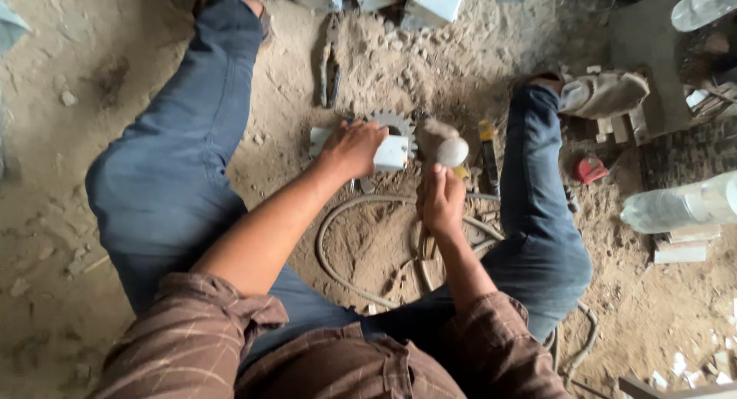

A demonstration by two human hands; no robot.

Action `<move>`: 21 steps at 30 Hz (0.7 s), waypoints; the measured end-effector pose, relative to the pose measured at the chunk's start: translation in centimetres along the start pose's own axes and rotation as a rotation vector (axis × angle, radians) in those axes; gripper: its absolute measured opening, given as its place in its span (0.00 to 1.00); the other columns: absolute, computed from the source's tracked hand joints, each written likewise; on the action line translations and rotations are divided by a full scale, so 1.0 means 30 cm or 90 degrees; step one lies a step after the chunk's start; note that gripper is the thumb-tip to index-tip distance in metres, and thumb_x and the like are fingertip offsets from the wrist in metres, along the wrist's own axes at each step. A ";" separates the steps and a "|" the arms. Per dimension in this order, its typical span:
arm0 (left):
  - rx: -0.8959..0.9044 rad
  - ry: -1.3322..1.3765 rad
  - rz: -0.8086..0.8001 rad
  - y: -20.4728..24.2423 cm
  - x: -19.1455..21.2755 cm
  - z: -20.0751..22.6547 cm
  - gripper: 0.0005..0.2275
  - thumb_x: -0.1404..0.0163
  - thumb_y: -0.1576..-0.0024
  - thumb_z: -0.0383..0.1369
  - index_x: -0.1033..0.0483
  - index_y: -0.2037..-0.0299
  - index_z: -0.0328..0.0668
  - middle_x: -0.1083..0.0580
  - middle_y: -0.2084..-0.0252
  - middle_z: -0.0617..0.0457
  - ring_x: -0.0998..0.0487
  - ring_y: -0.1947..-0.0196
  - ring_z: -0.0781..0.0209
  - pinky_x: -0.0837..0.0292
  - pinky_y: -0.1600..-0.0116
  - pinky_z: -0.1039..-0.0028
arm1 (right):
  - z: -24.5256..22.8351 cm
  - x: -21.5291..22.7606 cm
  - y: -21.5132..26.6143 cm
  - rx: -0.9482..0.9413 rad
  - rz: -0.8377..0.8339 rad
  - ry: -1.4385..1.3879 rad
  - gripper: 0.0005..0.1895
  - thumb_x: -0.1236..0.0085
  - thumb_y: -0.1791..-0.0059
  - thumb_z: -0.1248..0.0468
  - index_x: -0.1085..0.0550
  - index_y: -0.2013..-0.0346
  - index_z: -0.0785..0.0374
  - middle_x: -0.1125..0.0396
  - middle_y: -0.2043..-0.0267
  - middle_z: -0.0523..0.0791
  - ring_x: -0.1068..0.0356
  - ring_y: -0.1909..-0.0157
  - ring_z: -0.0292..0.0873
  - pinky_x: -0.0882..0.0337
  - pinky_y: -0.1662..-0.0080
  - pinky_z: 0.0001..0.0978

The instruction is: The person sits on the ground and repeatedly picks up rectangular metal boxes and toothed gears. Using a hammer, the person strikes the gear into the box to secure it, then places the assembled unit aside and repeats the process with additional parts.

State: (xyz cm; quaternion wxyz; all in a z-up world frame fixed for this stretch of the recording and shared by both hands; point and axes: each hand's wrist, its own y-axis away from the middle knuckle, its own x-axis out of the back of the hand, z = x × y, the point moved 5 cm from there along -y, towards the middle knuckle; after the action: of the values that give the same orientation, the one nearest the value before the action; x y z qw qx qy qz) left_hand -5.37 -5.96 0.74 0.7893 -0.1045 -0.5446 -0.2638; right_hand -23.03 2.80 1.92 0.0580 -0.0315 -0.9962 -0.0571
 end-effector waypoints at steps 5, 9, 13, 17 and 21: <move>0.020 -0.034 -0.034 -0.011 0.000 0.001 0.19 0.40 0.50 0.23 0.25 0.47 0.37 0.24 0.56 0.46 0.22 0.58 0.53 0.25 0.49 0.61 | 0.008 -0.006 -0.010 -0.127 0.018 0.055 0.25 0.63 0.42 0.44 0.34 0.72 0.59 0.44 0.85 0.39 0.46 0.87 0.33 0.44 0.84 0.28; 0.033 -0.016 -0.061 -0.022 -0.030 -0.018 0.16 0.41 0.47 0.23 0.25 0.48 0.36 0.24 0.57 0.47 0.22 0.58 0.55 0.23 0.51 0.63 | -0.038 0.000 -0.042 -0.030 0.016 0.085 0.25 0.64 0.41 0.43 0.33 0.70 0.59 0.40 0.82 0.37 0.42 0.84 0.31 0.41 0.82 0.26; 0.027 -0.024 -0.043 -0.027 -0.020 -0.013 0.19 0.41 0.49 0.21 0.26 0.47 0.35 0.24 0.56 0.46 0.22 0.59 0.54 0.23 0.51 0.62 | -0.056 -0.007 -0.052 -0.133 0.012 0.101 0.25 0.61 0.42 0.43 0.34 0.71 0.60 0.41 0.82 0.38 0.43 0.84 0.32 0.42 0.82 0.27; 0.024 -0.034 -0.037 -0.048 0.008 -0.027 0.19 0.41 0.51 0.21 0.26 0.48 0.35 0.24 0.56 0.45 0.22 0.58 0.54 0.23 0.50 0.62 | -0.099 0.006 -0.069 -0.196 -0.035 0.093 0.28 0.63 0.41 0.43 0.33 0.73 0.61 0.40 0.82 0.39 0.43 0.85 0.34 0.40 0.83 0.30; 0.025 -0.018 -0.051 -0.012 -0.022 -0.026 0.14 0.41 0.47 0.26 0.24 0.51 0.35 0.23 0.56 0.46 0.21 0.58 0.54 0.25 0.46 0.60 | -0.122 0.003 -0.056 -0.109 -0.017 0.075 0.24 0.60 0.42 0.44 0.33 0.70 0.59 0.40 0.82 0.39 0.43 0.85 0.33 0.41 0.82 0.30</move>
State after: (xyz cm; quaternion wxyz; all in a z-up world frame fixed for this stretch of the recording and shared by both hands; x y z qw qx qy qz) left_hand -5.11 -6.40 -0.20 0.7720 -0.0711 -0.5647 -0.2828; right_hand -22.83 0.70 5.37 0.1128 -0.0199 -0.9829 -0.1444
